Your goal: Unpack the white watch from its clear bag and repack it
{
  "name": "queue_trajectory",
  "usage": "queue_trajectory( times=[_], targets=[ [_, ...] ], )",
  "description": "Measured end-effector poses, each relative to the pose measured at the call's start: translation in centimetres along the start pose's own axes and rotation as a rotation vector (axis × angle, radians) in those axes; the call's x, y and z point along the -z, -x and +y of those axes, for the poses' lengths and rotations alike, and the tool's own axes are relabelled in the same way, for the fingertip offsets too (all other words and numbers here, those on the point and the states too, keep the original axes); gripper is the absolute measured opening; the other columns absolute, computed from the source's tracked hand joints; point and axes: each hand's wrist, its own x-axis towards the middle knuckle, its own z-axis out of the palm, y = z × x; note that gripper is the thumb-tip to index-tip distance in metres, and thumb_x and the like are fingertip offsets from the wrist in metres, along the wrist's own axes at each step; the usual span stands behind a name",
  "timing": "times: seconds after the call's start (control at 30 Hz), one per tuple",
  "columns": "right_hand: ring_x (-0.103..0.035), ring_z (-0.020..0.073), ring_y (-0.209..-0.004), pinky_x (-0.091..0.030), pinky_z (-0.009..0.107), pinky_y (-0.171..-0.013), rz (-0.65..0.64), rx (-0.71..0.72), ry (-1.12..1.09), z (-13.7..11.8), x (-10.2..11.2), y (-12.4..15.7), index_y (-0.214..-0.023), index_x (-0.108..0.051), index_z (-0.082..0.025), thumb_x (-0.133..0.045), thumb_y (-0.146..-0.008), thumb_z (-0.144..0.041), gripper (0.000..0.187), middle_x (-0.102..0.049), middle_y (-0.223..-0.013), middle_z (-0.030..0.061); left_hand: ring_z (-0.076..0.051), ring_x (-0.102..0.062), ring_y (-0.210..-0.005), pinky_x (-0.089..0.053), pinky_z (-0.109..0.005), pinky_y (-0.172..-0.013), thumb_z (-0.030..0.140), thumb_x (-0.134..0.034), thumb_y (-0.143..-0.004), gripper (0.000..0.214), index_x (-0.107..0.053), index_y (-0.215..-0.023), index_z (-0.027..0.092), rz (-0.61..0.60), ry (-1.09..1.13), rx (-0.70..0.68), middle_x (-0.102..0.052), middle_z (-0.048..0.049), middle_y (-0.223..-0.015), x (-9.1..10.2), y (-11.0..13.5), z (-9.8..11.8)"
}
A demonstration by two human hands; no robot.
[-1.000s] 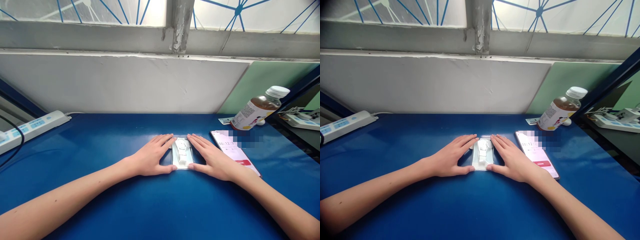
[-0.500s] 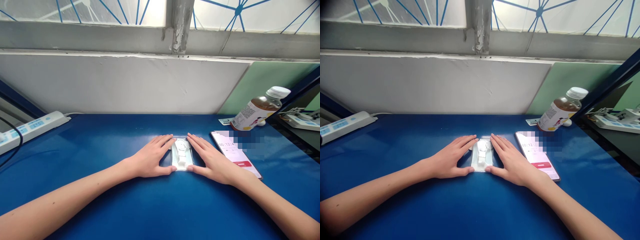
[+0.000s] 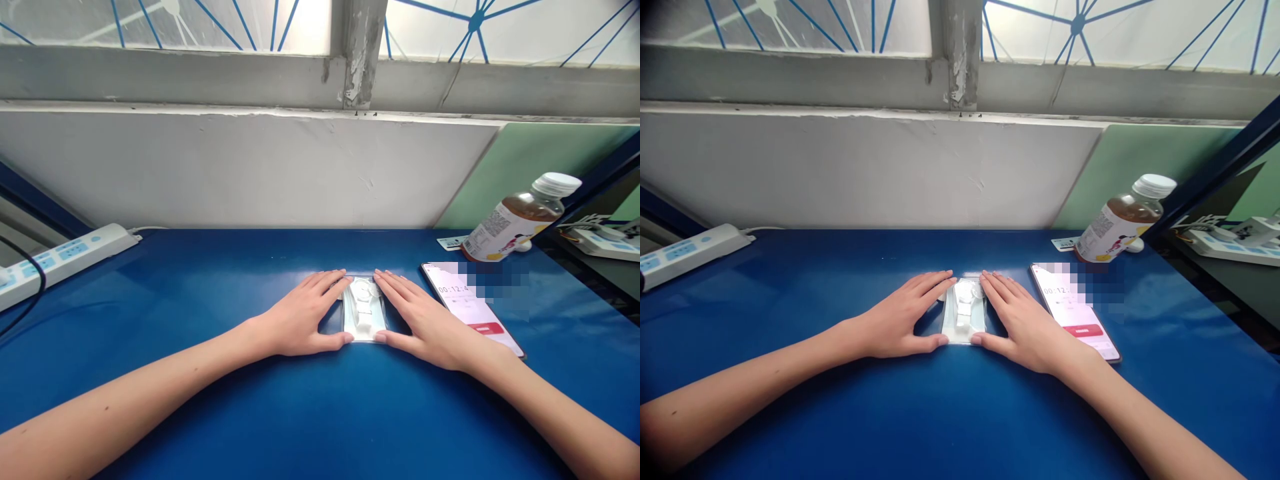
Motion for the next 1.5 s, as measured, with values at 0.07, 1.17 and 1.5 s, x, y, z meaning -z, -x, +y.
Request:
queue_trajectory(
  times=[0.07,1.17,1.5],
  targets=[
    [-0.022,0.0341,-0.150,-0.031,0.056,-0.118,-0.012,-0.004,0.009,0.03,-0.01,0.01,-0.158,-0.018,-0.011,-0.045,-0.092,-0.067,0.091,-0.025,-0.162,0.0188,-0.037,-0.027,-0.148,-0.027,-0.053,-0.118,0.057,-0.060,-0.088,0.085,-0.027,-0.155,0.017,-0.001,0.002,0.002,-0.027,-0.0175,-0.161,0.03,-0.03,0.02],
    [-0.064,0.0302,-0.104,-0.056,0.047,-0.088,0.174,0.020,-0.039,-0.34,0.69,0.06,-0.139,-0.049,-0.021,-0.046,-0.099,-0.042,0.046,-0.065,-0.117,0.0140,-0.031,-0.026,-0.149,-0.030,-0.051,-0.118,0.032,-0.037,-0.101,0.054,-0.029,-0.152,0.015,0.049,-0.037,-0.020,-0.029,-0.0179,-0.160,-0.05,0.25,0.02],
    [-0.062,0.0330,-0.112,-0.053,0.051,-0.093,0.223,-0.004,0.008,-0.44,0.25,-0.01,-0.135,-0.054,-0.018,-0.046,-0.098,-0.040,0.043,-0.065,-0.123,0.0162,-0.035,-0.026,-0.148,-0.029,-0.051,-0.119,0.059,-0.049,-0.095,0.073,-0.037,-0.150,0.012,0.032,-0.024,0.032,-0.034,-0.0176,-0.158,-0.25,0.05,-0.12]
  ],
)
